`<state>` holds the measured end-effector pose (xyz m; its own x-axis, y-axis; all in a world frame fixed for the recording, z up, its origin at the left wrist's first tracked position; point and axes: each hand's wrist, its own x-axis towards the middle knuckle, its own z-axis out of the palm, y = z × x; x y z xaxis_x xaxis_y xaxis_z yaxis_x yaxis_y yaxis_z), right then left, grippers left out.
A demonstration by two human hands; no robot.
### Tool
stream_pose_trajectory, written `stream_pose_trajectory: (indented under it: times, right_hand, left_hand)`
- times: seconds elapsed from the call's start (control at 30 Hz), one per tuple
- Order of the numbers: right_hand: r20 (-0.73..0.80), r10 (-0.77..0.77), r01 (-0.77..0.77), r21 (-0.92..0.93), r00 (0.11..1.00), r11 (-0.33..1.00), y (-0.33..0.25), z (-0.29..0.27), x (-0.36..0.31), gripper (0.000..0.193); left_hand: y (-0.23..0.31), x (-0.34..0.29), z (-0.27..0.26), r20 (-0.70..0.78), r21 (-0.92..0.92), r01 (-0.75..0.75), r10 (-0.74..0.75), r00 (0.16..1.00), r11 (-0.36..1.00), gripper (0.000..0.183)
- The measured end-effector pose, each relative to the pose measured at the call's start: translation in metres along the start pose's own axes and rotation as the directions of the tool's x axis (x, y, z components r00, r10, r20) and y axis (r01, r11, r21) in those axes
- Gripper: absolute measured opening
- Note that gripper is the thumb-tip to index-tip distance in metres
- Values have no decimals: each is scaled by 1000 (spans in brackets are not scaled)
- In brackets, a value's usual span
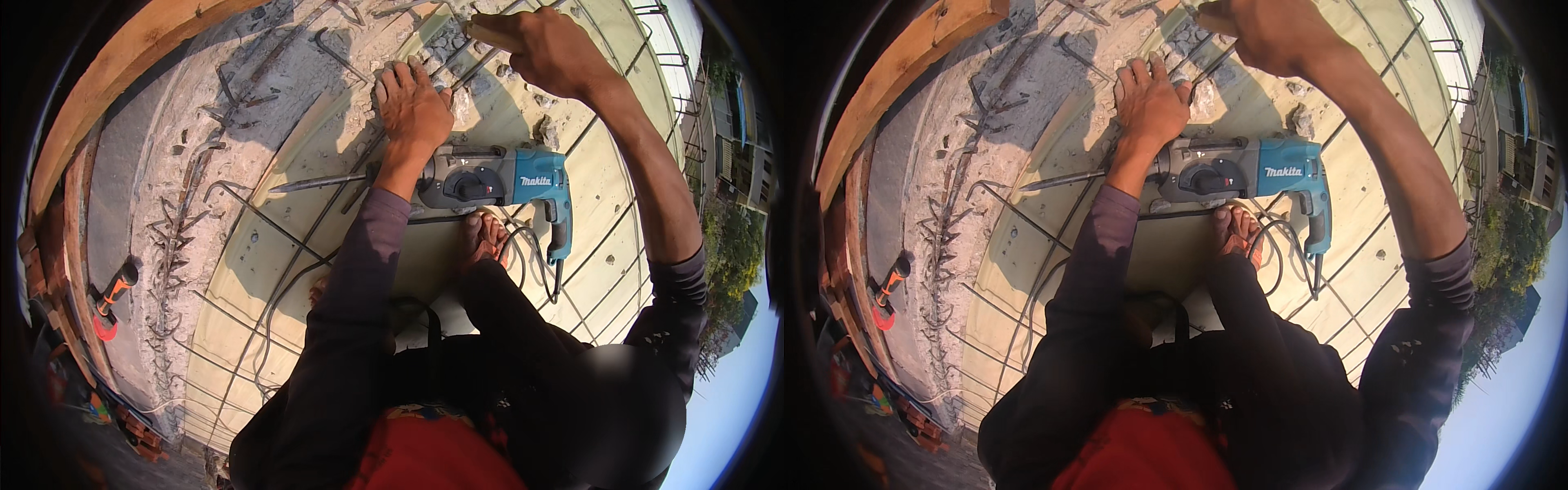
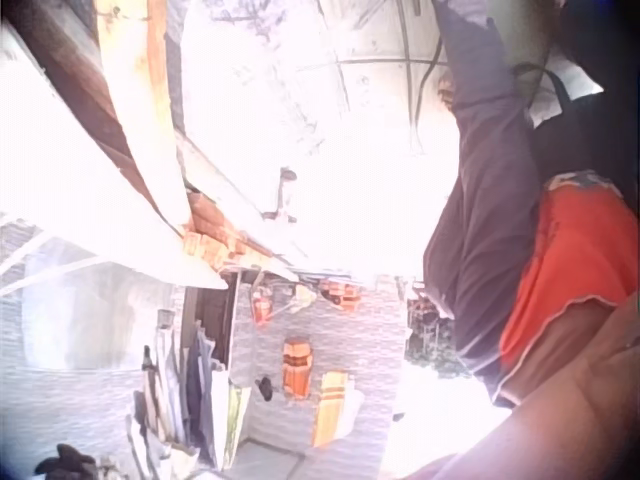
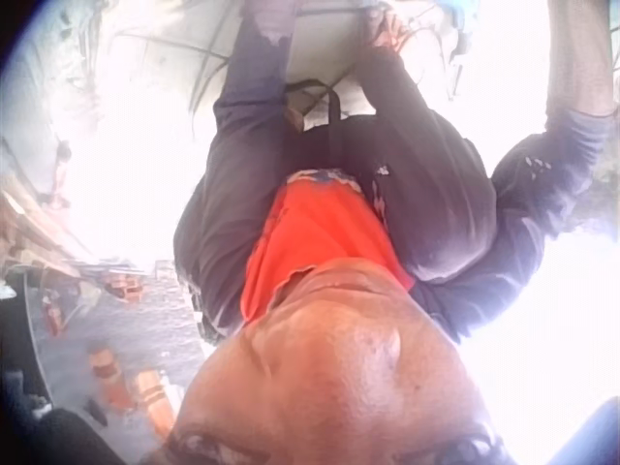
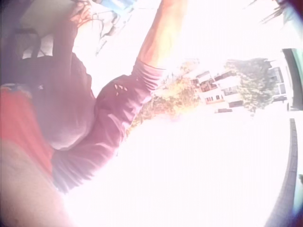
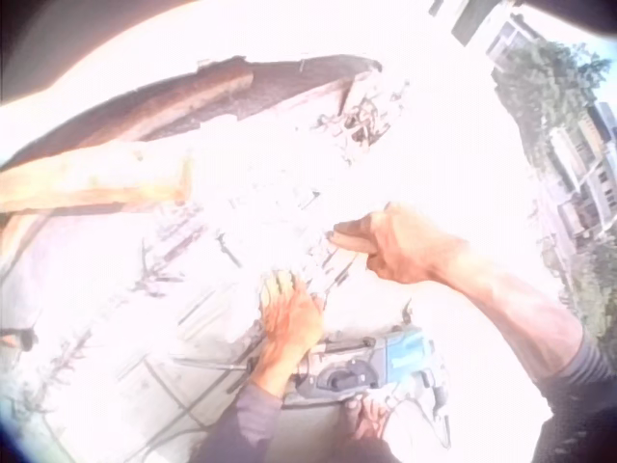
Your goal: The person uses a corded rotary hammer drill to bore holes into a concrete floor with exposed rebar. They repeatedly drill, clear debris with a trowel, and reposition the drill to create multiple holes in the grid pattern.
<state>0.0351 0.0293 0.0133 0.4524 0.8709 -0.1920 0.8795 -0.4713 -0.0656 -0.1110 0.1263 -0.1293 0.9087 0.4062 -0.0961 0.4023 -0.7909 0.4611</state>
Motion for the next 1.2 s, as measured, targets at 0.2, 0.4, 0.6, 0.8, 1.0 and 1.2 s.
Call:
stream_pose_trajectory:
  times: [0.2, 0.4, 0.6, 0.8, 1.0, 1.2]
  right_hand:
    - [35, 132, -124, -178, 991, 976, -30, 27, 17, 57]
    - [49, -181, 169, 191, 982, 967, 35, 8, 16, 53]
    - [402, 79, -113, 61, 912, 992, -11, -66, 30, 57]
    - [82, 93, -80, -152, 992, 985, -9, 16, 21, 50]
    - [402, 67, -81, 17, 913, 997, -8, -19, 33, 52]
    - [5, -88, 87, -202, 996, 976, 37, 8, 27, 49]
  left_hand:
    - [0, 0, -2, -12, -10, -30, 29, 999, 1000, 67]
    - [8, 0, 1, -1, -16, -44, 44, 999, 999, 69]
    - [-5, -2, -3, 7, 19, 1, -1, 1000, 1000, 70]
    - [6, 1, -1, 27, 3, -23, 23, 999, 1000, 71]
    - [-2, 1, -2, 53, 39, 7, -9, 999, 999, 71]
    - [15, 4, 2, 43, 55, -9, 7, 999, 998, 71]
